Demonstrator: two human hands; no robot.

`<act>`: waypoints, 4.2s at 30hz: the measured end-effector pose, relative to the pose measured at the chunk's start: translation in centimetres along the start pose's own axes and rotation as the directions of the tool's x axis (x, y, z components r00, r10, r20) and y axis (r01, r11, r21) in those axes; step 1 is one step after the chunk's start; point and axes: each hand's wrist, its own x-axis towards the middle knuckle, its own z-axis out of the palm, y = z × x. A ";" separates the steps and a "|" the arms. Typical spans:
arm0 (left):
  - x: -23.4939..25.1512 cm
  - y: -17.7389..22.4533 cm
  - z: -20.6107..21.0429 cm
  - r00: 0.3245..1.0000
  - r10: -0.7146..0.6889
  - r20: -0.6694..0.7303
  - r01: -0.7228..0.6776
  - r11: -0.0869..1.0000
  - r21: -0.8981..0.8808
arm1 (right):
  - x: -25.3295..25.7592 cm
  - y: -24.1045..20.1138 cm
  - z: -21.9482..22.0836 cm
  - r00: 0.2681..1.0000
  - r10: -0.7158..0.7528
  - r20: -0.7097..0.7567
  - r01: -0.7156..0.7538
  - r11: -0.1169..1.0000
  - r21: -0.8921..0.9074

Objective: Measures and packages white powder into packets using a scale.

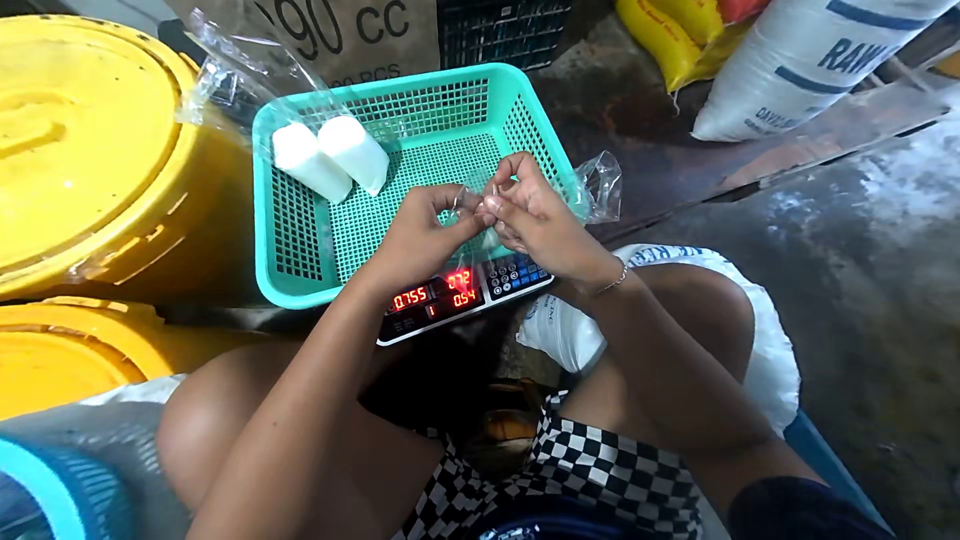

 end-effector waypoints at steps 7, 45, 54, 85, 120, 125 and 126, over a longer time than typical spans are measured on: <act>0.1 0.0 -0.1 1.000 0.011 0.009 -0.011 1.000 0.019 | 0.4 0.0 -0.4 0.994 -0.047 -0.103 0.047 0.999 0.005; 0.0 0.0 -0.4 1.000 -0.011 -0.015 0.013 0.993 0.121 | -0.5 -1.3 -1.1 0.981 -0.088 -0.171 0.011 0.915 -0.404; -0.1 -0.4 1.5 0.760 0.469 -0.450 -0.125 0.785 0.607 | 0.2 0.8 0.3 0.938 -0.133 -0.320 0.061 0.973 -0.224; -0.3 1.1 1.4 0.903 0.032 -0.429 -0.058 0.997 -0.048 | -0.1 -1.3 -0.2 0.930 0.049 -0.365 -0.025 0.997 0.072; -0.1 1.8 0.5 0.906 -0.390 -0.165 0.275 0.838 -0.471 | -0.1 -0.7 -0.5 0.948 -0.054 -0.313 0.052 0.999 -0.014; 0.0 1.2 0.0 0.882 -0.359 -0.306 0.224 0.889 -0.398 | -0.2 -1.3 -1.6 0.968 0.005 -0.250 -0.052 0.981 -0.185; 0.0 1.0 -0.1 0.892 -0.286 -0.351 0.189 0.940 -0.285 | -0.2 -1.3 -1.8 0.968 0.000 -0.249 -0.075 0.953 -0.292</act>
